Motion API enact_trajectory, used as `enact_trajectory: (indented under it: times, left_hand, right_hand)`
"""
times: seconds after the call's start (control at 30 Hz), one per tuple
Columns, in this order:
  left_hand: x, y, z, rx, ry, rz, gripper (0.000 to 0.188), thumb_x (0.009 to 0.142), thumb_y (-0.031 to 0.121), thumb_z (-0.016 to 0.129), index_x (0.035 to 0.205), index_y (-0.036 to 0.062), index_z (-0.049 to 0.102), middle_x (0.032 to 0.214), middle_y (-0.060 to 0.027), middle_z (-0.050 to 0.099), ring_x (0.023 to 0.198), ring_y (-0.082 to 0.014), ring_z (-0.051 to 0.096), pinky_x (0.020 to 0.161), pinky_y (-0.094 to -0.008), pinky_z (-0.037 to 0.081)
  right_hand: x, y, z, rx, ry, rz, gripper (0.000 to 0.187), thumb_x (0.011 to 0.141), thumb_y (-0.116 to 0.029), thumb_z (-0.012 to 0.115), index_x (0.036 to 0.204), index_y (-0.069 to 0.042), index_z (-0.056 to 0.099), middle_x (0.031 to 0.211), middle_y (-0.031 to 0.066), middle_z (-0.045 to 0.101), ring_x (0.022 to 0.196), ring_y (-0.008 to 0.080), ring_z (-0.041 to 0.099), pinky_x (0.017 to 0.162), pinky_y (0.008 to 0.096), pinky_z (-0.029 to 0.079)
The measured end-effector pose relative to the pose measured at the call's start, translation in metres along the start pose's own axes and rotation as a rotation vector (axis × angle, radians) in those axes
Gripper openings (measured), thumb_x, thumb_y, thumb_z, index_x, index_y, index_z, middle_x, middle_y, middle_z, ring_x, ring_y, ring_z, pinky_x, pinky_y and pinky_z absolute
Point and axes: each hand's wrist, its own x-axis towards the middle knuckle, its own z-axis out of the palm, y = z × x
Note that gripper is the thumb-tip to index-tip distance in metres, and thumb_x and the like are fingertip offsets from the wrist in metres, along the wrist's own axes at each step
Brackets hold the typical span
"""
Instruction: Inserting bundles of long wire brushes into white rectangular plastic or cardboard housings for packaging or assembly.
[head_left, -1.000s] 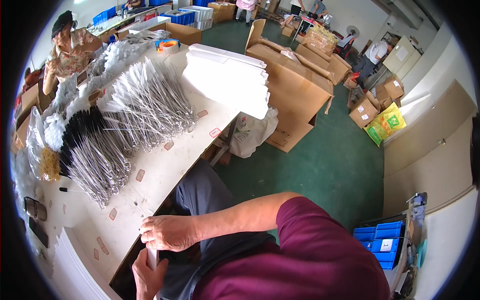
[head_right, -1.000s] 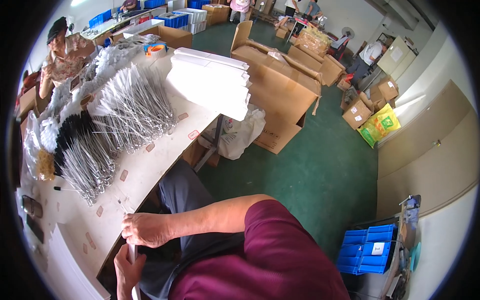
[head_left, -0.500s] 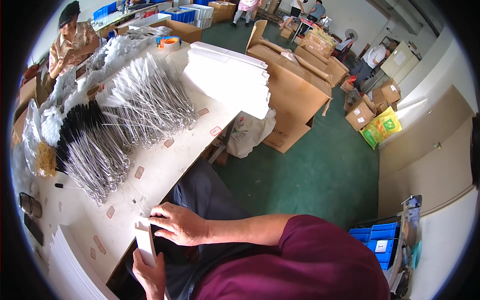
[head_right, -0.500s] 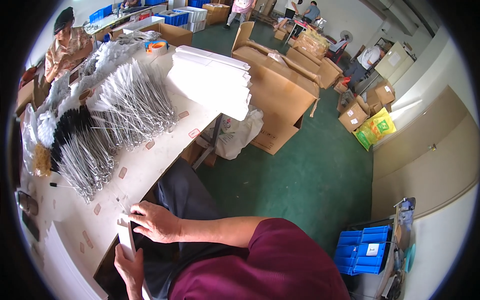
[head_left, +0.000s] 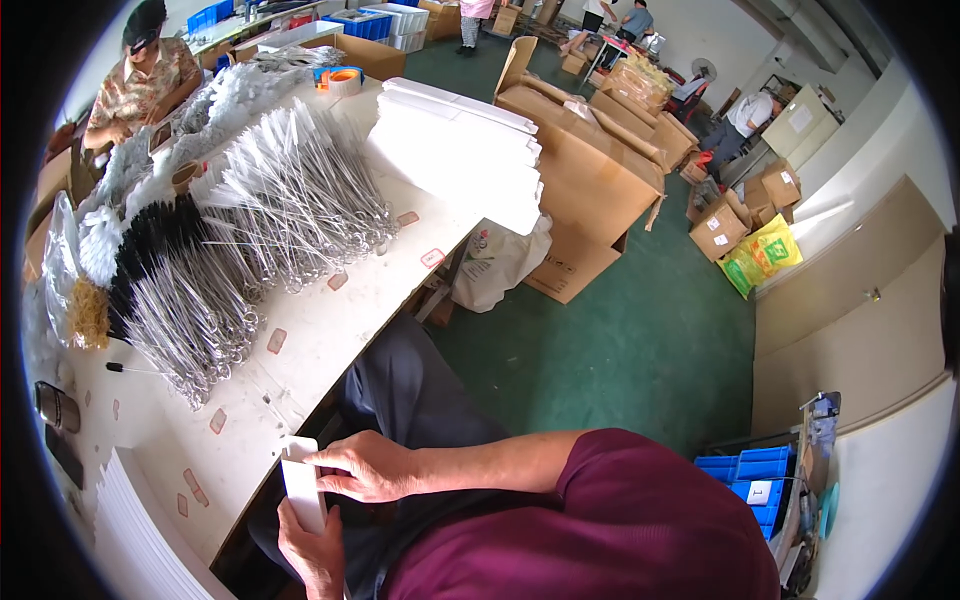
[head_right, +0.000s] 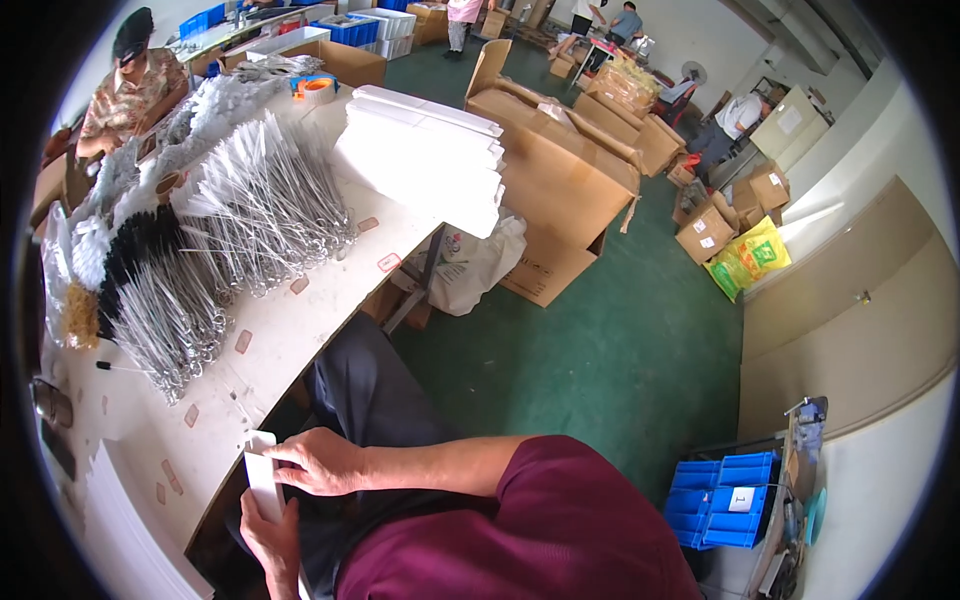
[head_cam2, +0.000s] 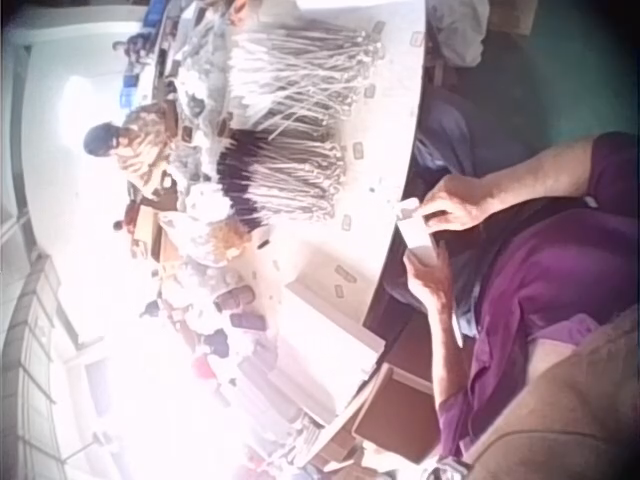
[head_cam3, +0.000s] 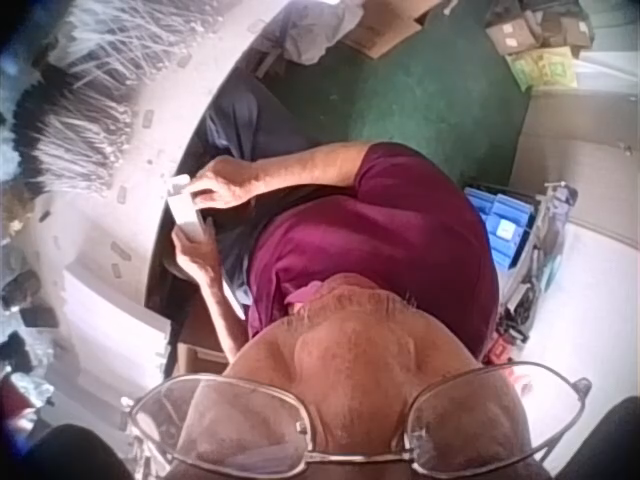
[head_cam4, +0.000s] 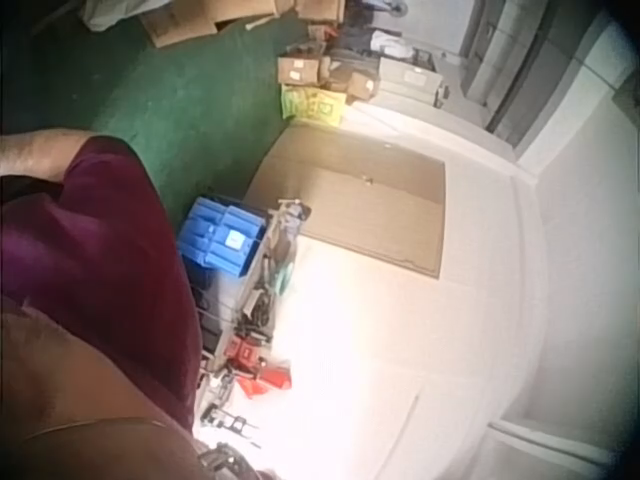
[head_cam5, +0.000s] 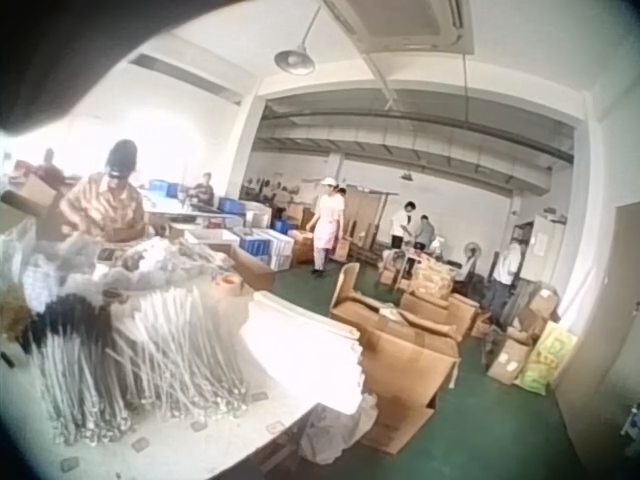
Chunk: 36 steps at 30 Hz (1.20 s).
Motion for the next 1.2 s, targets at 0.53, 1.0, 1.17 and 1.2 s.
enact_trajectory:
  times: [0.53, 1.0, 1.17, 1.2]
  left_hand:
    - [-0.019, 0.022, 0.015, -0.215, -0.014, 0.011, 0.067, 0.077, 0.015, 0.082, 0.136, 0.0082, 0.052, 0.105, -0.0211, 0.073, 0.097, -0.0325, 0.074, 0.088, -0.0405, 0.057]
    - [-0.024, 0.021, 0.020, -0.234, 0.052, 0.017, 0.054, 0.077, 0.011, 0.081, 0.125, 0.0075, 0.056, 0.101, -0.0163, 0.071, 0.092, -0.0256, 0.069, 0.086, -0.0372, 0.055]
    - [-0.027, 0.017, 0.021, -0.294, 0.050, 0.003, 0.046, 0.078, 0.009, 0.080, 0.118, 0.0075, 0.057, 0.098, -0.0119, 0.070, 0.088, -0.0207, 0.064, 0.082, -0.0354, 0.053]
    - [-0.028, 0.012, 0.021, -0.274, 0.052, 0.007, 0.043, 0.079, 0.009, 0.081, 0.116, 0.0079, 0.058, 0.097, -0.0113, 0.070, 0.087, -0.0204, 0.064, 0.081, -0.0350, 0.053]
  right_hand:
    - [-0.014, -0.014, 0.006, 0.274, -0.371, 0.244, 0.032, 0.096, -0.016, 0.066, 0.070, 0.003, 0.062, 0.064, 0.0225, 0.061, 0.056, 0.0351, 0.062, 0.054, 0.0437, 0.044]
    - [-0.027, -0.021, 0.009, 0.241, -0.277, 0.230, 0.019, 0.094, -0.015, 0.070, 0.100, 0.003, 0.070, 0.077, 0.0202, 0.070, 0.070, 0.0384, 0.069, 0.064, 0.0430, 0.052]
    - [-0.027, -0.033, 0.011, 0.280, -0.083, 0.397, 0.049, 0.091, -0.011, 0.073, 0.135, 0.001, 0.053, 0.094, 0.0218, 0.074, 0.087, 0.0370, 0.074, 0.076, 0.0411, 0.057]
    - [-0.029, -0.030, 0.017, 0.308, -0.045, 0.422, 0.041, 0.092, -0.010, 0.072, 0.130, 0.001, 0.058, 0.095, 0.0217, 0.074, 0.086, 0.0368, 0.074, 0.074, 0.0410, 0.058]
